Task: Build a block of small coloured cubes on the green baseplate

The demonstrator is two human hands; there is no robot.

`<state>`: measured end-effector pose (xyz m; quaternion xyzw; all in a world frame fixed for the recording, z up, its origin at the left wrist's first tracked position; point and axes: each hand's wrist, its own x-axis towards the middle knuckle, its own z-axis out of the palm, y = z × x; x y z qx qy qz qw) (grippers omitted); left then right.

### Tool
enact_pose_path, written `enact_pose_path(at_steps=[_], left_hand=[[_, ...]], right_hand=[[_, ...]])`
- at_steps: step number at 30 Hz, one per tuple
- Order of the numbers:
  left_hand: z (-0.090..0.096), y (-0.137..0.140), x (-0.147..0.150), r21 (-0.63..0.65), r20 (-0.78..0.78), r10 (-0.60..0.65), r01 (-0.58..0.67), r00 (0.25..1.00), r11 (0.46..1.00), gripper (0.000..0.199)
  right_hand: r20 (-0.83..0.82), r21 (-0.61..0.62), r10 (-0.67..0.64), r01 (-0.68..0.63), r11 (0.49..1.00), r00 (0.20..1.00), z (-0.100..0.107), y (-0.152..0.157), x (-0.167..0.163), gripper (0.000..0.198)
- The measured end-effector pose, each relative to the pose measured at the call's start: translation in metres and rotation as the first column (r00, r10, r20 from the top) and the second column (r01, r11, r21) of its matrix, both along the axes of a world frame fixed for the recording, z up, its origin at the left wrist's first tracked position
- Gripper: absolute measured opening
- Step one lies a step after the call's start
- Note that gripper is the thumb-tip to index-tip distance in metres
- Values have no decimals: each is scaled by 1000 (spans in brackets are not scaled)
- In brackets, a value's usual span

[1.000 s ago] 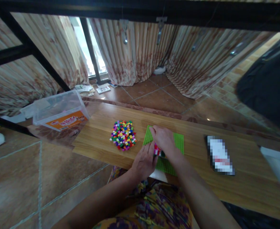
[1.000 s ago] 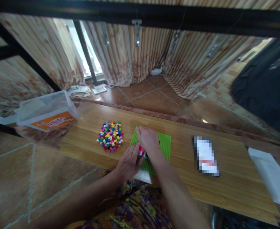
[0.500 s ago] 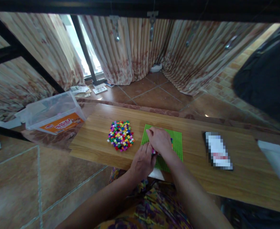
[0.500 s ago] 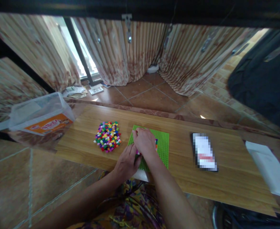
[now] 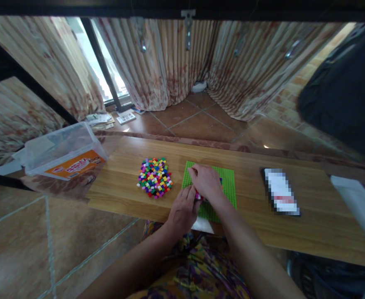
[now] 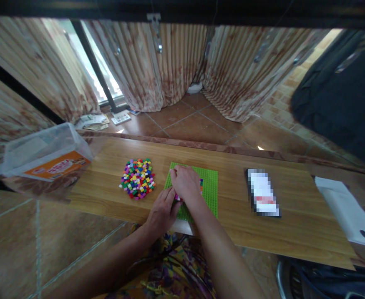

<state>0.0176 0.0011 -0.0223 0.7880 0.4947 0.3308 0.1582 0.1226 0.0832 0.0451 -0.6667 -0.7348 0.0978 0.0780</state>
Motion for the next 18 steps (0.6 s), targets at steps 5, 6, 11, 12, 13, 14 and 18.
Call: enact_pose_path(at_steps=[5,6,11,12,13,14,18], left_hand=[[2,1,0,8,-3,-4,4,1000,1000,37],[2,1,0,12,3,-5,5,1000,1000,37],[0,2,-2,-3,20,-9,9,1000,1000,43],[0,2,-2,-10,17,-8,8,1000,1000,45],[0,2,-3,-18,15,-9,10,1000,1000,47],[1,2,-3,-26,16,-11,11,1000,1000,49],[4,2,-4,-53,41,-32,34,999,998,57]], right_hand=[[-53,66,17,-13,998,998,-2,-3,2,31],[-66,82,21,-16,996,998,-3,-3,2,30],[-141,156,39,-17,988,989,-7,-5,5,27],[-152,169,44,-18,986,987,-8,-5,6,27],[-171,186,50,-17,982,984,-9,-6,7,27],[-207,211,56,-12,977,977,-10,-6,8,28],[-514,324,77,111,940,854,-15,-7,15,29]])
